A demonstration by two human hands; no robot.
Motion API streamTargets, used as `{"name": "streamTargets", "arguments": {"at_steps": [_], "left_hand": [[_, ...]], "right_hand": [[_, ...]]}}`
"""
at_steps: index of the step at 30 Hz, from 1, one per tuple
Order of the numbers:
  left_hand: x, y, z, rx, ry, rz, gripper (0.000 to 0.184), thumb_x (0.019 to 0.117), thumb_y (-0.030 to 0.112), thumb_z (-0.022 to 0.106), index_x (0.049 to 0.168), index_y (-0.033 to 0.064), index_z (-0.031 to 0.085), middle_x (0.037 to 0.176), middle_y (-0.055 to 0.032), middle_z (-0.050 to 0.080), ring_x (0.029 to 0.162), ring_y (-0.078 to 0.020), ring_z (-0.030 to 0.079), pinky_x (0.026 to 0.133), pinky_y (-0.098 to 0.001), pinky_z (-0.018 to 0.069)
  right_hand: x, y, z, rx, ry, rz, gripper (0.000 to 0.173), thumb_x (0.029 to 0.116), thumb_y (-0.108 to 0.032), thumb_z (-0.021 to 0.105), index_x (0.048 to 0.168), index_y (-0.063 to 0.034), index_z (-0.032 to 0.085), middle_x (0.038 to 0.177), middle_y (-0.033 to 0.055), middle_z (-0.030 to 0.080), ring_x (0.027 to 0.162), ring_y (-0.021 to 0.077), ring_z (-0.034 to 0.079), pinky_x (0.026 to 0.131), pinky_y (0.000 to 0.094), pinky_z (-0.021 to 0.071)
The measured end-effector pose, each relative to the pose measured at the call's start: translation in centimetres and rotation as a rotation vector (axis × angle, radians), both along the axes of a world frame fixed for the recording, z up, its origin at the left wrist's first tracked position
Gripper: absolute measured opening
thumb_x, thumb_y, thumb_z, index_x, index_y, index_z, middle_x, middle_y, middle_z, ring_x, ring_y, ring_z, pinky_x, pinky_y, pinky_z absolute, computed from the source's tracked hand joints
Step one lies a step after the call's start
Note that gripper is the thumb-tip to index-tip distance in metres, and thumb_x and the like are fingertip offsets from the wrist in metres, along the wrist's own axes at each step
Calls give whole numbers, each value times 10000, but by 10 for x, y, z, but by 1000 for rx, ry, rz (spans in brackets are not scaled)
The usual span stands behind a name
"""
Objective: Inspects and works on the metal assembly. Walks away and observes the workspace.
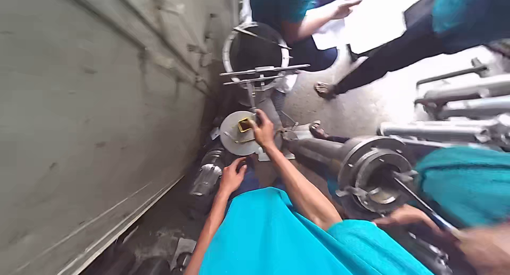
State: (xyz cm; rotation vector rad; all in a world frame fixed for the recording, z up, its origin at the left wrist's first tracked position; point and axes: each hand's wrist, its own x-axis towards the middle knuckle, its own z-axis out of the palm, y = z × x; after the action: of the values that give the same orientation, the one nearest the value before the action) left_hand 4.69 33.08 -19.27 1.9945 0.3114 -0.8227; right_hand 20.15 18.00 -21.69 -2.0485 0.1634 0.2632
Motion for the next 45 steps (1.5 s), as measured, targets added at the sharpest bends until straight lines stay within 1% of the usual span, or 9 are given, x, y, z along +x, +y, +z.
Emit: {"name": "streamTargets", "arguments": {"at_steps": [3, 7, 10, 15, 22, 26, 33, 36, 45], "left_hand": [[3, -3, -4, -11, -52, -25, 396, 1051, 274, 531, 1401, 107, 613, 1307, -68, 702, 1223, -185, 661, 1093, -463, 496], [3, -11, -4, -59, -55, -60, 373, 1052, 250, 533, 1381, 99, 621, 1280, -57, 715, 1191, -155, 674, 1067, -434, 514], [15, -20, -4, -80, -57, -154, 365, 1050, 242, 547, 1373, 94, 629, 1267, -59, 721, 1186, -160, 677, 1075, -438, 507], [51, -46, -2, -124, -77, -350, 392, 1051, 272, 534, 1387, 89, 617, 1283, -71, 713, 1202, -193, 669, 1080, -467, 495], [98, -107, 22, -206, -138, -578, 397, 1055, 286, 541, 1388, 85, 618, 1276, -93, 714, 1170, -208, 690, 1063, -460, 521], [102, -140, 40, -289, -209, -596, 366, 1050, 252, 566, 1365, 76, 627, 1264, -91, 719, 1147, -199, 700, 1043, -452, 532], [81, -160, 57, -382, -368, -522, 314, 1032, 219, 575, 1292, 66, 664, 1196, -77, 745, 1063, -155, 730, 948, -395, 592], [73, -165, 58, -389, -517, -495, 295, 1009, 214, 580, 1237, 70, 700, 1164, -68, 756, 1051, -173, 731, 931, -427, 594], [52, -219, 76, -579, -925, -671, 350, 920, 211, 685, 1253, 104, 711, 1464, -51, 600, 1477, -277, 417, 1211, -491, 358]], "right_hand": [[5, -2, 2, 145, 94, -132, 467, 946, -153, 693, 1389, -45, 594, 1146, 198, 709, 975, 309, 704, 869, 537, 575], [-7, -18, 17, 615, 208, -360, 431, 966, -62, 642, 1386, -9, 559, 963, 137, 657, 648, 154, 578, 587, 337, 527], [-27, -58, 55, 829, 192, -396, 392, 998, -42, 564, 1388, -12, 538, 876, 74, 631, 596, 97, 553, 541, 269, 509], [-84, -147, 150, 563, -80, -294, 467, 935, -44, 590, 1399, -29, 544, 987, 79, 679, 627, 95, 595, 550, 274, 547], [-178, -236, 220, 127, -147, -599, 481, 913, -60, 621, 1388, -20, 551, 1036, 71, 681, 719, 97, 637, 626, 282, 574], [-207, -253, 219, -86, -57, -639, 474, 907, -91, 663, 1373, -47, 585, 1058, 79, 704, 761, 99, 661, 686, 296, 581], [-212, -253, 208, -315, 15, -442, 447, 936, -158, 677, 1367, -58, 617, 1229, 135, 698, 1061, 211, 688, 930, 449, 554], [-209, -254, 209, -371, 0, -341, 440, 944, -166, 676, 1368, -60, 619, 1236, 149, 693, 1069, 249, 692, 927, 472, 559], [-216, -254, 203, -410, -155, 64, 365, 949, -153, 615, 1309, -99, 646, 1062, 110, 691, 961, 224, 690, 869, 416, 581]]}}
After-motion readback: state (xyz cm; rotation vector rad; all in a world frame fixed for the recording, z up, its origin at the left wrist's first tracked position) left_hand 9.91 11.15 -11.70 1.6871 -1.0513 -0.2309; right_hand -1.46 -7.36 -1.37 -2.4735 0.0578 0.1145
